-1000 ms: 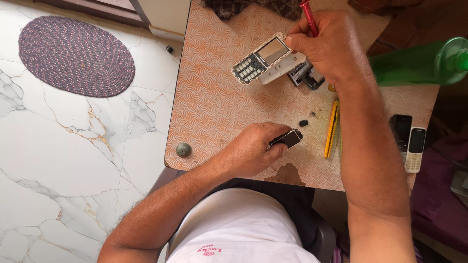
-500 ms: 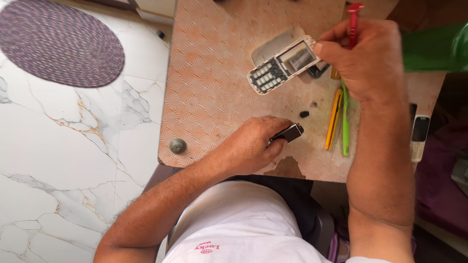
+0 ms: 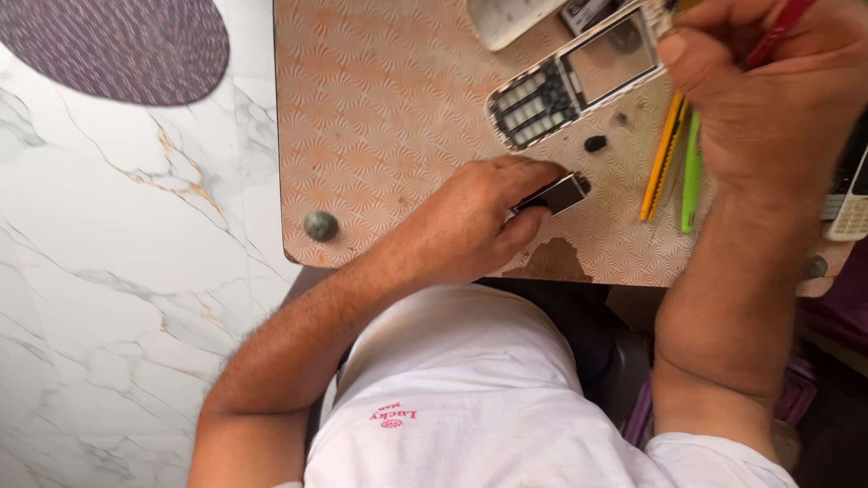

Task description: The person cleans the internal components and screen of a mobile phone using a toothbrush dipped in liquid, then uses a screwdriver on the device.

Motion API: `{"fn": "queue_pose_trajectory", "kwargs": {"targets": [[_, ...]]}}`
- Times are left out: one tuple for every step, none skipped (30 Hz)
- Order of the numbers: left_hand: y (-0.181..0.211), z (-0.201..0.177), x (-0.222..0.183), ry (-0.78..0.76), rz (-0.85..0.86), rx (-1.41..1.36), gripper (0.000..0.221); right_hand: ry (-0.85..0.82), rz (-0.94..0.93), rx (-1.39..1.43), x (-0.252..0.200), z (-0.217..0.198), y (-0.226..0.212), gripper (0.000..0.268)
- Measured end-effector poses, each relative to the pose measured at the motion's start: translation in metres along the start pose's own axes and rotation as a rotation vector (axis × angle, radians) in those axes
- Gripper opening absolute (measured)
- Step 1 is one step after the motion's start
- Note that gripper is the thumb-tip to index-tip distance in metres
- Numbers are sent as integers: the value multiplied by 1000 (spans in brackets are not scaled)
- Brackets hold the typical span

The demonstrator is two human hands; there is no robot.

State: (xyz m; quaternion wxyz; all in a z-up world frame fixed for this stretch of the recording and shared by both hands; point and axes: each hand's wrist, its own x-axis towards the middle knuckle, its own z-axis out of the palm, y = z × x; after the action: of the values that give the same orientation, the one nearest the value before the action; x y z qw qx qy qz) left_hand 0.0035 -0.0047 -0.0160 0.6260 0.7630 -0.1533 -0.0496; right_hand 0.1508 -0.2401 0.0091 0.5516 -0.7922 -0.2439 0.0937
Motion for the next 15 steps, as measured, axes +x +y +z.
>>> {"fn": "queue_pose_trajectory", "kwargs": {"targets": [[0,1,1,-7,-6,-3,35,20,-5,1,-3,-2,2,8],[0,1,1,-14,-12,-6,35,44,-5,0,-6,-2,4,8],[0,1,1,-19,-16,-10,35,69,-5,-3,-9,-2,5,8],[1,2,2,-25,-19,-2,35,93,-6,-6,-10,-2,4,8],[2,1,3,-29,-20,11,35,108,-11,-8,-10,-1,3,8],[3,0,4,-32,-22,24,35,120,-17,-13,-8,0,0,8],[5,0,5,-38,-32,17,35,127,-18,-16,-6,2,-2,8],[6,-1,5,-45,-42,10,34,130,-16,-18,-4,3,-4,9],[8,0,5,-51,-55,-1,34,135,-10,-18,-2,3,-6,9],[9,0,6,-59,-61,12,34,137,0,-16,-2,4,-8,9],[9,-1,6,-67,-70,21,35,143,9,-14,0,4,-9,9],[8,-2,7,-74,-78,30,35,149,18,-13,1,5,-9,9],[8,-2,6,-73,-87,6,34,148,21,-10,1,6,-8,9],[8,-1,5,-71,-96,-18,33,143,12,-13,-1,7,-8,9],[7,-1,4,-68,-104,-41,32,137,0,-16,-1,8,-7,9]]}}
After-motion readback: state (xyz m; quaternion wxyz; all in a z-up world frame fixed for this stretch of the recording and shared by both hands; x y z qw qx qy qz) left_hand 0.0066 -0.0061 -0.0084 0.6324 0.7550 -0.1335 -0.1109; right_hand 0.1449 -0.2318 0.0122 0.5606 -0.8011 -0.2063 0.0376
